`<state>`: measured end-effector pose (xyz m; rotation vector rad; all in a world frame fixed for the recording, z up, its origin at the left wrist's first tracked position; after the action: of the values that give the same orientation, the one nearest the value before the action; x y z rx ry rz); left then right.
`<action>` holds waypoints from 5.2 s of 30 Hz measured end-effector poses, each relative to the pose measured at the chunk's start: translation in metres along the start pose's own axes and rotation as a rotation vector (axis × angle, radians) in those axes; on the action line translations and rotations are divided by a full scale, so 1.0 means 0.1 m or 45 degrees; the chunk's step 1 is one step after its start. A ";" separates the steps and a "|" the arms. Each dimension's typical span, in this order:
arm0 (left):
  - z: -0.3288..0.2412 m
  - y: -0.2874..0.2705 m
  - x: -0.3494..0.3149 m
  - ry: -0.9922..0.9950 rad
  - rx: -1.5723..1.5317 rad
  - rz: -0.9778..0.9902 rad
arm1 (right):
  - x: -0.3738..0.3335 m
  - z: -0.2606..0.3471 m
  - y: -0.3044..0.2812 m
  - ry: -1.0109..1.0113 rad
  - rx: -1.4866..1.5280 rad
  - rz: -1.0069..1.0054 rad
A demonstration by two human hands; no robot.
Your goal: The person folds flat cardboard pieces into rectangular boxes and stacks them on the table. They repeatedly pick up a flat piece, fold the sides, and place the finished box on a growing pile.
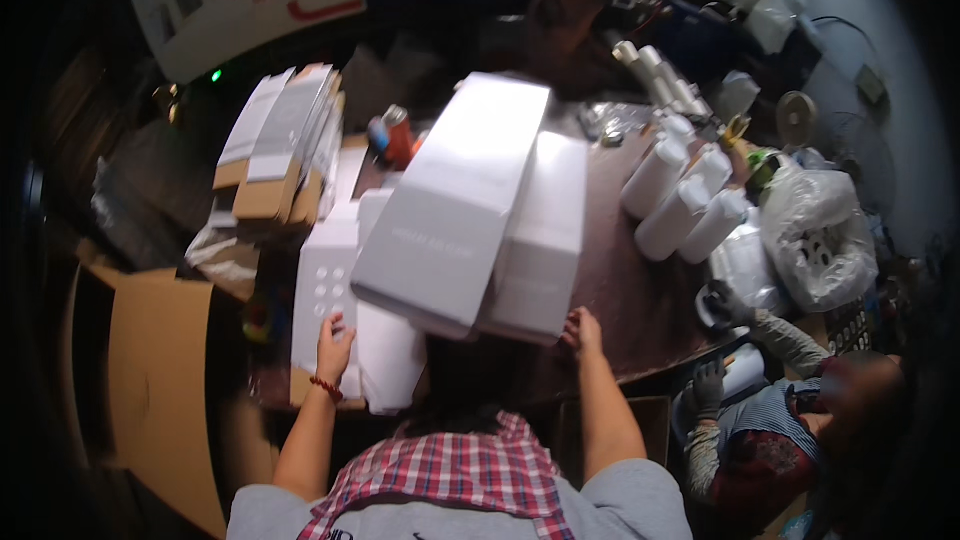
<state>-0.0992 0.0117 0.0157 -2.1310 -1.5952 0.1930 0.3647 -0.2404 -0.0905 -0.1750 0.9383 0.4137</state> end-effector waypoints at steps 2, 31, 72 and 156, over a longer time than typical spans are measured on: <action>0.08 -0.32 -0.15 0.155 0.316 -0.081 | -0.05 -0.27 -0.24 -0.076 0.118 0.122; -2.49 -0.05 0.92 1.746 0.364 0.238 | -1.33 -2.76 -0.44 -0.310 -1.102 0.107; -2.52 0.55 1.10 1.321 -0.146 0.274 | -0.84 -2.24 -0.68 -0.355 -0.473 0.207; -2.99 -3.20 -0.52 0.825 0.139 -0.447 | -4.28 -0.04 2.51 -2.215 -0.905 0.982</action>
<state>-0.2796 -0.0527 0.4130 -1.5617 -1.4710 -0.4672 0.0340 -0.1288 0.2622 -0.0302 -0.9531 1.2906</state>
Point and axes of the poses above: each hand's wrist, its own x-axis towards the middle knuckle, its own y-axis out of the palm, z = x × y, the point moved 3 cm from there along x, towards the middle knuckle, and after that the axes turned 13 degrees about y, right-handed, at the moved point
